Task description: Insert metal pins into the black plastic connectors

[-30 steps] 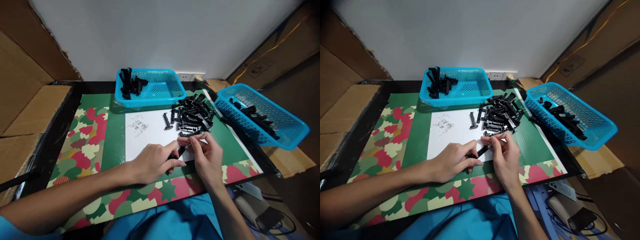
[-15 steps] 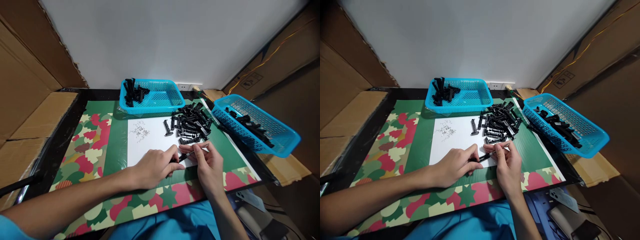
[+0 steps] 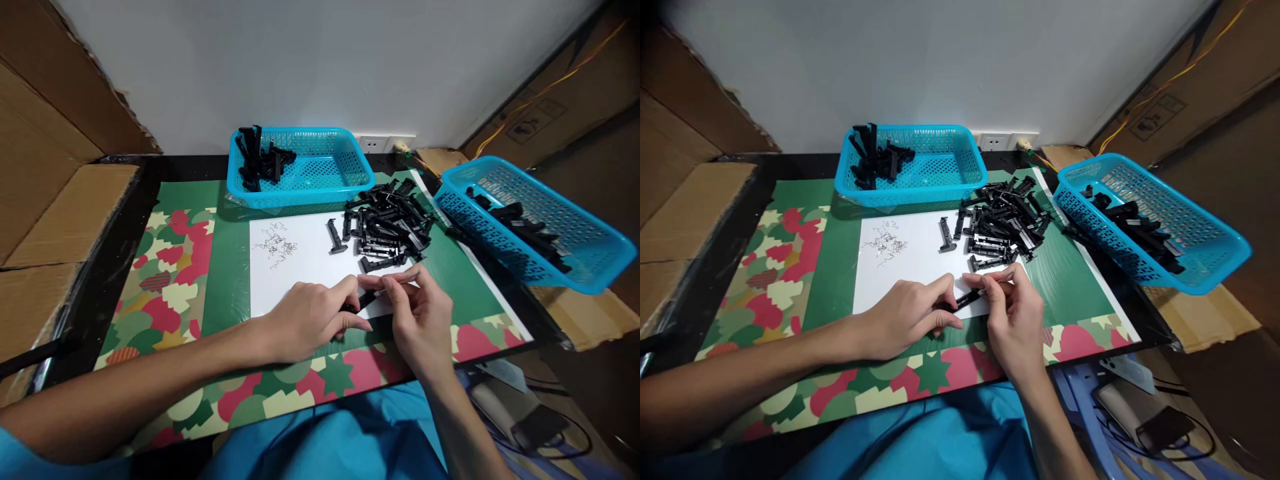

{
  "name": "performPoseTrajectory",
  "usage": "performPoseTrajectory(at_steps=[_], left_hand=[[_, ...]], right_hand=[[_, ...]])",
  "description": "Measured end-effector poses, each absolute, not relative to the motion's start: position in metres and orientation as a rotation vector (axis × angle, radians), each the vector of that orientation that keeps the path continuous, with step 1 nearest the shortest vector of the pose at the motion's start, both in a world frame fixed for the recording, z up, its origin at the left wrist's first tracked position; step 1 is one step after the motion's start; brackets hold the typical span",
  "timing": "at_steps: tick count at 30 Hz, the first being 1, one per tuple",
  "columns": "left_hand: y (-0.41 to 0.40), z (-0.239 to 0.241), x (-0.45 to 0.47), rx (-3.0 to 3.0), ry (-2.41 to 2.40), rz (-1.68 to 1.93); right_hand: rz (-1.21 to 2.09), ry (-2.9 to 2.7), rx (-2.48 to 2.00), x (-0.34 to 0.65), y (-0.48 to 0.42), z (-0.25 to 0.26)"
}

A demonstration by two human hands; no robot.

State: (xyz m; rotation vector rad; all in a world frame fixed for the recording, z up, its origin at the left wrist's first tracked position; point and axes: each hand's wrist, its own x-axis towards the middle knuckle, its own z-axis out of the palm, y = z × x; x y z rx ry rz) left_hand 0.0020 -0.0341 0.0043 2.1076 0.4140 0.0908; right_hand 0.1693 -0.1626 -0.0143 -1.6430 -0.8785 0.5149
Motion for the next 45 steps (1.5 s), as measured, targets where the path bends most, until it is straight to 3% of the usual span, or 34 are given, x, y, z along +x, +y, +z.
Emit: performPoseTrajectory(at_steps=[7, 16, 22, 30, 33, 39, 45], left_hand=[[-0.036, 0.006, 0.0, 2.082, 0.397, 0.139], [-0.034, 0.006, -0.002, 1.909, 0.336, 0.324], [-0.036, -0.001, 0.0, 1.7, 0.404, 0.399], [-0.031, 0.001, 0.0, 1.685, 0.495, 0.41], [-0.031, 0.002, 0.0, 1.872, 0.417, 0.324], [-0.034, -0.002, -0.002, 2.181, 0.334, 0.263], [-0.035, -0.005, -0.002, 2.226, 0.33, 0.255]], right_hand=[[0.365, -0.92, -1.612, 0.173, -0.165, -0.016], [0.05, -1.791, -1.615, 0.208, -0.174, -0.002], [0.061, -1.886, -1.626, 0.238, -0.151, 0.002], [-0.366, -1.714, -1.939, 0.31, -0.098, 0.003], [-0.288, -1.704, -1.887, 0.286, -0.076, 0.013], [0.205, -2.024, -1.76, 0.203, -0.01, 0.043], [0.155, -1.974, -1.877, 0.187, 0.092, 0.052]])
